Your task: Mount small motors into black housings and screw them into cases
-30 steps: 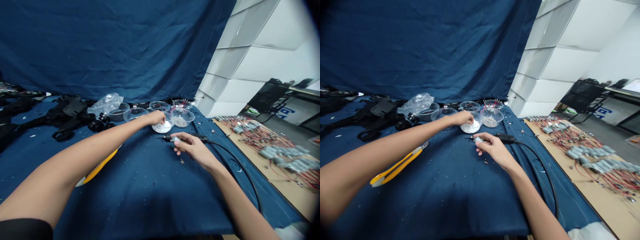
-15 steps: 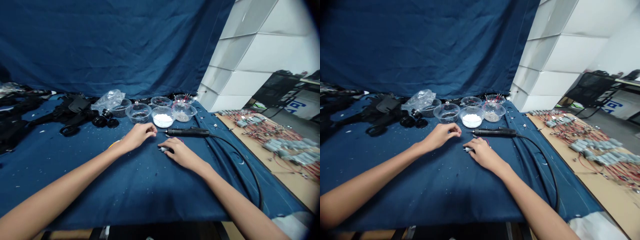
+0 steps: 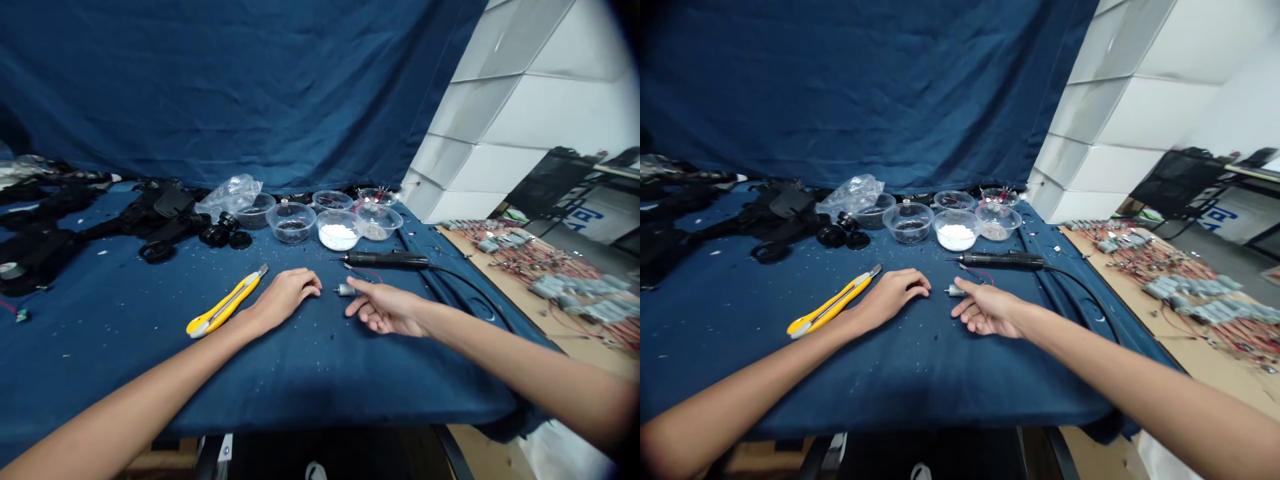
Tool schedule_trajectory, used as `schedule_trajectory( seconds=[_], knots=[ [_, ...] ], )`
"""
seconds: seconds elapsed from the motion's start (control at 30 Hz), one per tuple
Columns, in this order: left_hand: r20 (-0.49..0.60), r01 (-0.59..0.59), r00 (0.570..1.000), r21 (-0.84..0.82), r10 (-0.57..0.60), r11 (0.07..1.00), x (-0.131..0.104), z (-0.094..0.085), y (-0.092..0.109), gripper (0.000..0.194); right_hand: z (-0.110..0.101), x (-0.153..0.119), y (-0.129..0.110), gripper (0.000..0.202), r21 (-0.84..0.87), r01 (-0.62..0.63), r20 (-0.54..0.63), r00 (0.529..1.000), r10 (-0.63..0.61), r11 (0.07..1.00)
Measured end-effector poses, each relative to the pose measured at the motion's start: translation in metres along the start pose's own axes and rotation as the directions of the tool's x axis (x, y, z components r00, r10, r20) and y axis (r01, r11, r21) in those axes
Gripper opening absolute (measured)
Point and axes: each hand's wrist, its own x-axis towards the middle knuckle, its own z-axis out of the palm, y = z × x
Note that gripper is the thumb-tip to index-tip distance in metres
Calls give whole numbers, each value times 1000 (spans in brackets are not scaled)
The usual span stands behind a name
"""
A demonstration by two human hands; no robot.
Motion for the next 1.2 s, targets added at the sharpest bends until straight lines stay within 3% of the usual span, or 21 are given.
schedule_trajectory(
  seconds=[0.1, 0.23, 0.33, 0.4, 0.47, 0.5, 0.63, 0.73, 0.83, 0.93, 1.0, 1.07, 1.1, 1.2],
  knots=[
    [33, -3, 999, 7, 3, 1000, -1, 2, -2, 11, -5, 17, -15, 64, -15, -125, -4, 992, 125, 992],
    [33, -13, 999, 15, 13, 1000, -3, 1, -4, 12, 2, 24, -21, 52, -144, -142, -68, 989, 133, 979],
    [20, -10, 1000, 44, 9, 999, -4, 2, -3, 11, 9, 19, -17, 44, -219, 81, -124, 986, -110, 972],
    [19, -5, 1000, 90, 4, 996, -3, 4, -2, 11, 9, 18, -13, 43, -402, 292, -183, 903, -388, 868],
    [39, -2, 999, 140, -3, 990, -3, 6, -1, 14, 3, 20, -10, 48, -637, 308, -214, 810, -546, 706],
    [52, 1, 999, 166, -10, 986, -3, 6, -1, 16, -2, 20, -8, 54, -720, 248, -224, 801, -555, 648],
    [43, 52, 997, 311, -69, 949, -15, -11, 6, 33, -24, 11, 3, 76, -815, 26, -203, 923, -327, 579],
    [-71, 181, 983, 443, -167, 878, -40, -39, 11, 40, -39, -16, 12, 74, -906, 24, -93, 963, -255, 422],
    [-217, 400, 915, 583, -340, 707, -76, -63, 7, 43, -42, -47, 13, 50, -947, 99, 12, 961, -276, 304],
    [-235, 489, 861, 629, -451, 605, -103, -67, -2, 53, -19, -49, 5, 37, -945, 247, 134, 891, -433, 216],
    [-195, 468, 870, 616, -454, 633, -111, -61, -7, 50, 7, -29, -3, 24, -921, 352, 150, 720, -678, 170],
    [-187, 460, 877, 594, -443, 660, -110, -52, -8, 46, 30, 0, -10, 15, -911, 392, 155, 607, -779, 124],
    [-195, 472, 872, 581, -450, 663, -108, -48, -6, 46, 37, 15, -12, 15, -917, 385, 152, 575, -804, 102],
    [-200, 528, 839, 520, -505, 671, -101, -41, 8, 48, 44, 45, -14, 10, -921, 374, 156, 606, -780, 106]
  ],
)
